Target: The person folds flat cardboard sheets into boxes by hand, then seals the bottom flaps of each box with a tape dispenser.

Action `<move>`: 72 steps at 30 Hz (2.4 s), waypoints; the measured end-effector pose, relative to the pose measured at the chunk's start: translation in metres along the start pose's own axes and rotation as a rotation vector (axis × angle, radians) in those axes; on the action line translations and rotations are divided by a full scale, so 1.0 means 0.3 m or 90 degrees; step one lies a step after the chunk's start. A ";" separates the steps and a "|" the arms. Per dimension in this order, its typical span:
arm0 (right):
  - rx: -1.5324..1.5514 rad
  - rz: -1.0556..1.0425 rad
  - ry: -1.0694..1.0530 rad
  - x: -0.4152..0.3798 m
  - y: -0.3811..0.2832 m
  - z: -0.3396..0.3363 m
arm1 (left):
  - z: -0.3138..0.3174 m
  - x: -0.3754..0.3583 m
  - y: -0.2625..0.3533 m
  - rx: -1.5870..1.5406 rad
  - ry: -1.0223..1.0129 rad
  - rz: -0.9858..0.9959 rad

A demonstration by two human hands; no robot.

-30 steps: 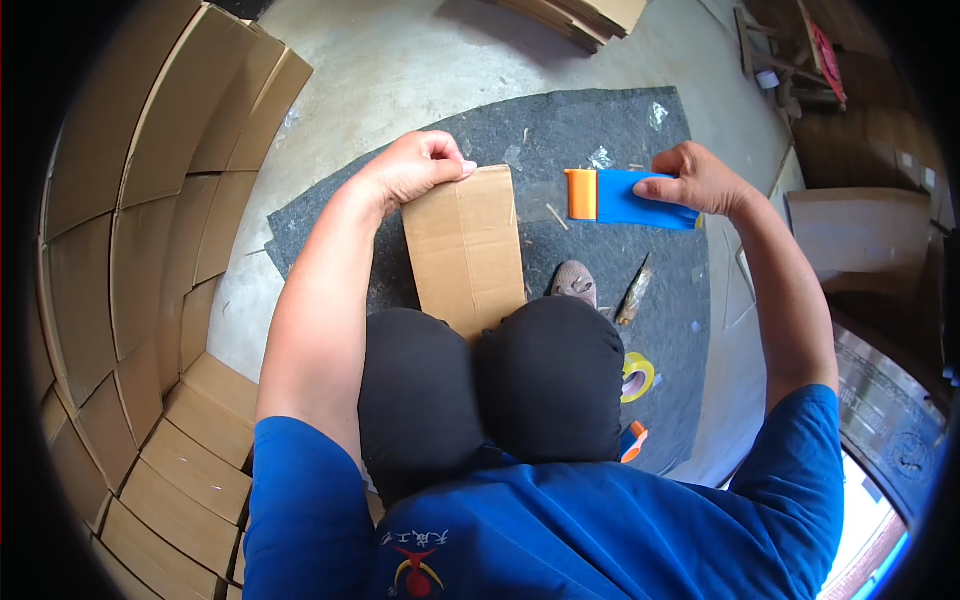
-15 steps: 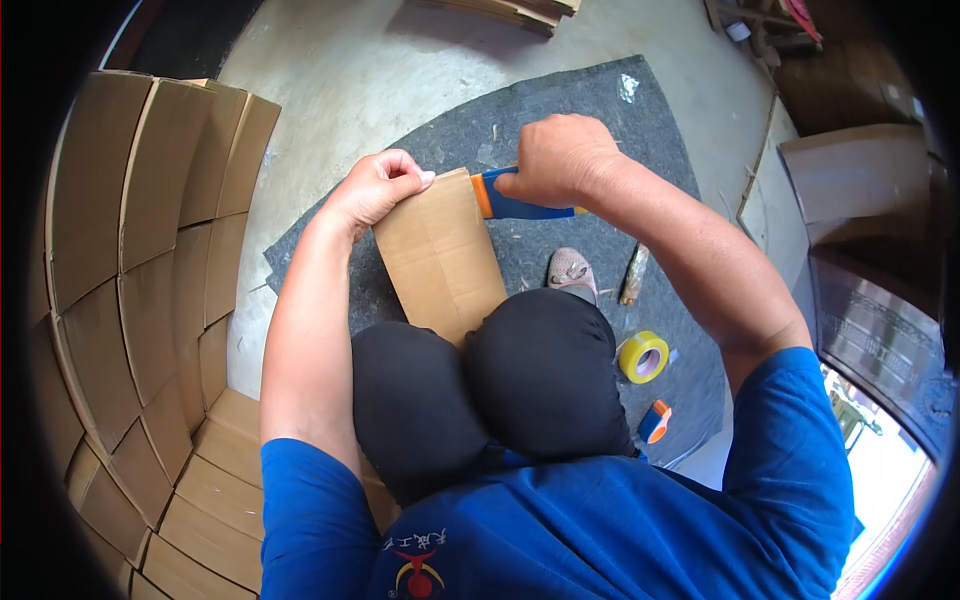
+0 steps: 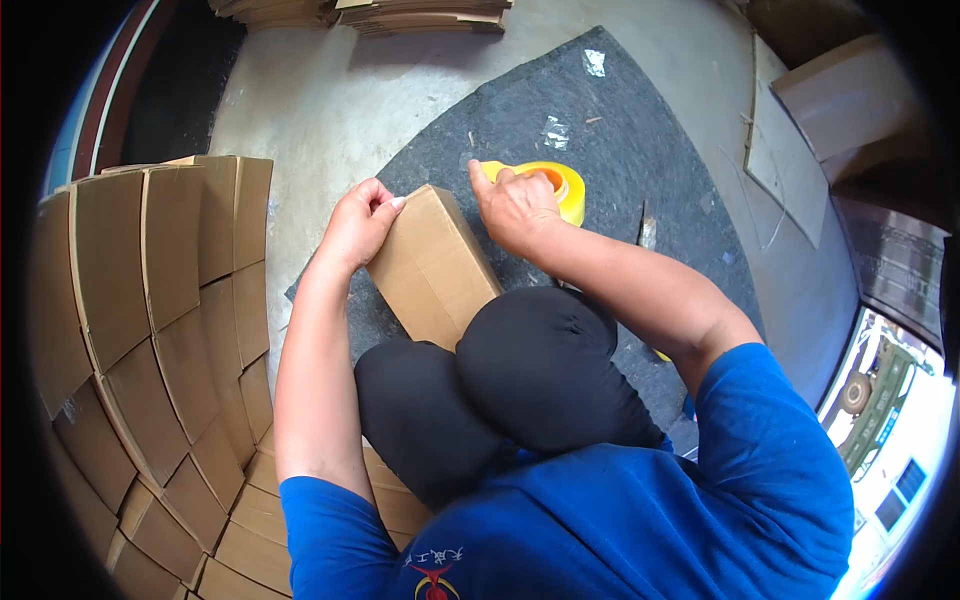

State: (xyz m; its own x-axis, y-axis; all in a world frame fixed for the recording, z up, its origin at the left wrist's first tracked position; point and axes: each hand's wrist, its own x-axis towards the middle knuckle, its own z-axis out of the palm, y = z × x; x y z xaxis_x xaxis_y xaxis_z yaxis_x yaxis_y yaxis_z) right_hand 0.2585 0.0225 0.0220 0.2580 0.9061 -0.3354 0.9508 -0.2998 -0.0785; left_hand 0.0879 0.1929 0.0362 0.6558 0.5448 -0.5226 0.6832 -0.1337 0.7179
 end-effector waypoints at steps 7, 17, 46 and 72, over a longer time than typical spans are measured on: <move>-0.135 -0.187 -0.046 0.000 -0.060 0.108 | 0.054 -0.025 -0.012 0.167 0.157 0.062; -0.009 -0.062 0.068 -0.064 0.161 0.185 | 0.063 -0.033 0.021 0.210 0.188 -0.032; 0.845 -0.218 0.193 -0.483 0.360 -0.539 | 0.299 -0.550 0.411 -0.787 0.137 0.155; 0.674 -0.183 -0.212 -0.547 0.052 -0.388 | 0.448 -0.751 0.067 -1.080 -0.089 0.006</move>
State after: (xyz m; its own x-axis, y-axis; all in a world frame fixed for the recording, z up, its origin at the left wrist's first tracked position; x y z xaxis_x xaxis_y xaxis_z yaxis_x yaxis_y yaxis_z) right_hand 0.2510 -0.0961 0.1851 -0.1541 0.9051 -0.3964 0.3043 -0.3382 -0.8905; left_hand -0.0028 -0.0438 0.1066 0.7417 0.4654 -0.4830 -0.3449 0.8822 0.3205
